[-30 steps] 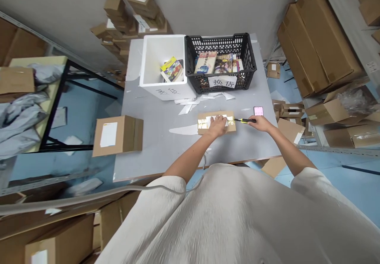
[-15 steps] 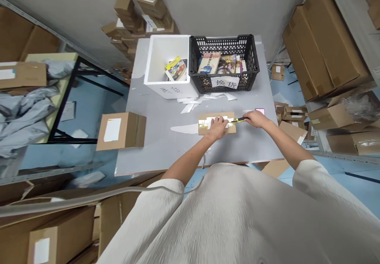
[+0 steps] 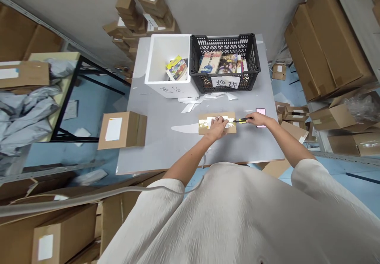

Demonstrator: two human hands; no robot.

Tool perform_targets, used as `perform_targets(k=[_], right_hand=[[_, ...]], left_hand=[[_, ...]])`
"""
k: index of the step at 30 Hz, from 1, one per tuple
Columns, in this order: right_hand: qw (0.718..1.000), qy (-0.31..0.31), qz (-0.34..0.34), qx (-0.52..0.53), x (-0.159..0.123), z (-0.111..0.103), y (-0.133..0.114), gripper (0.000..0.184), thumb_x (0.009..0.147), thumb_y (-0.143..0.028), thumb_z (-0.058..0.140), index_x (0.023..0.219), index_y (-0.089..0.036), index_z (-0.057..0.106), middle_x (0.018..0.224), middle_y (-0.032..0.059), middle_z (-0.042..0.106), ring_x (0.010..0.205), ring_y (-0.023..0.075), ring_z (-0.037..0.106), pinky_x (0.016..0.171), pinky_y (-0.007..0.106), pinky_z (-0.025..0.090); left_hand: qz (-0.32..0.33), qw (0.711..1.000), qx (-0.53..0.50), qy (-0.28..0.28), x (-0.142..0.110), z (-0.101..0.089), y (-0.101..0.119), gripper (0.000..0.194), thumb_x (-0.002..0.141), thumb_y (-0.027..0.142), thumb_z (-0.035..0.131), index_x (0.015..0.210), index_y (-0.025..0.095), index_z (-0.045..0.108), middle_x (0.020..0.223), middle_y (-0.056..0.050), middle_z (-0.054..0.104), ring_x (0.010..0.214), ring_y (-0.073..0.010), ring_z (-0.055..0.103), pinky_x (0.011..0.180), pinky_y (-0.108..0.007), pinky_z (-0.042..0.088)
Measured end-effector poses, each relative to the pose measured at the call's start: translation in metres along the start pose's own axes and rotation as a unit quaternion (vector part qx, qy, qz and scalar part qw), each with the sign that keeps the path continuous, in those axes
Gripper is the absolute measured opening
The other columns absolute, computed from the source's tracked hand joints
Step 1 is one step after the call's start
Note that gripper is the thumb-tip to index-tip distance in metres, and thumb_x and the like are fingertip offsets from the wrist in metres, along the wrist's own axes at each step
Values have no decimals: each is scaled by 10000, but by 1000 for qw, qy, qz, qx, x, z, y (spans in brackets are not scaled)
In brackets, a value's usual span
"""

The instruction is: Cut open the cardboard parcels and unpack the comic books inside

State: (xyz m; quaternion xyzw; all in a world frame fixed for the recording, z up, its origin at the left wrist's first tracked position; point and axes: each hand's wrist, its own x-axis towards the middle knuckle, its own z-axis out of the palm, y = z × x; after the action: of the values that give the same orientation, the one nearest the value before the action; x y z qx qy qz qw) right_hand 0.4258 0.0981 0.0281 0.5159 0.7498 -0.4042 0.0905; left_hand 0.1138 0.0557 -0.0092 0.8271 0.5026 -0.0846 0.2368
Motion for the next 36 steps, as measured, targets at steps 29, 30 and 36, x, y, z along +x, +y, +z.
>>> perform_targets(k=[29, 30, 36], right_hand=[[966, 248, 0, 76, -52, 91, -2, 380, 1141, -457, 549, 1369, -257, 779, 1264, 109, 829, 1151, 321, 754, 1009, 437, 593], [968, 249, -3, 43, -52, 91, -4, 377, 1132, -424, 577, 1401, -256, 780, 1292, 119, 819, 1194, 330, 742, 1039, 443, 582], [969, 240, 11, -65, -49, 87, -13, 417, 1128, -365, 629, 1509, -260, 762, 1260, 137, 777, 1179, 325, 718, 998, 405, 558]], left_hand=[[-93, 992, -6, 87, 23, -9, 13, 519, 1108, 238, 501, 1625, 209, 526, 1648, -228, 543, 1473, -418, 520, 1153, -580, 501], [-92, 992, 0, 86, 24, -9, 14, 525, 1096, 233, 525, 1621, 207, 529, 1634, -229, 556, 1472, -418, 520, 1158, -577, 491], [-33, 995, 39, 89, 25, -14, 15, 646, 999, 124, 580, 1637, 190, 510, 1615, -233, 578, 1462, -405, 529, 1194, -553, 424]])
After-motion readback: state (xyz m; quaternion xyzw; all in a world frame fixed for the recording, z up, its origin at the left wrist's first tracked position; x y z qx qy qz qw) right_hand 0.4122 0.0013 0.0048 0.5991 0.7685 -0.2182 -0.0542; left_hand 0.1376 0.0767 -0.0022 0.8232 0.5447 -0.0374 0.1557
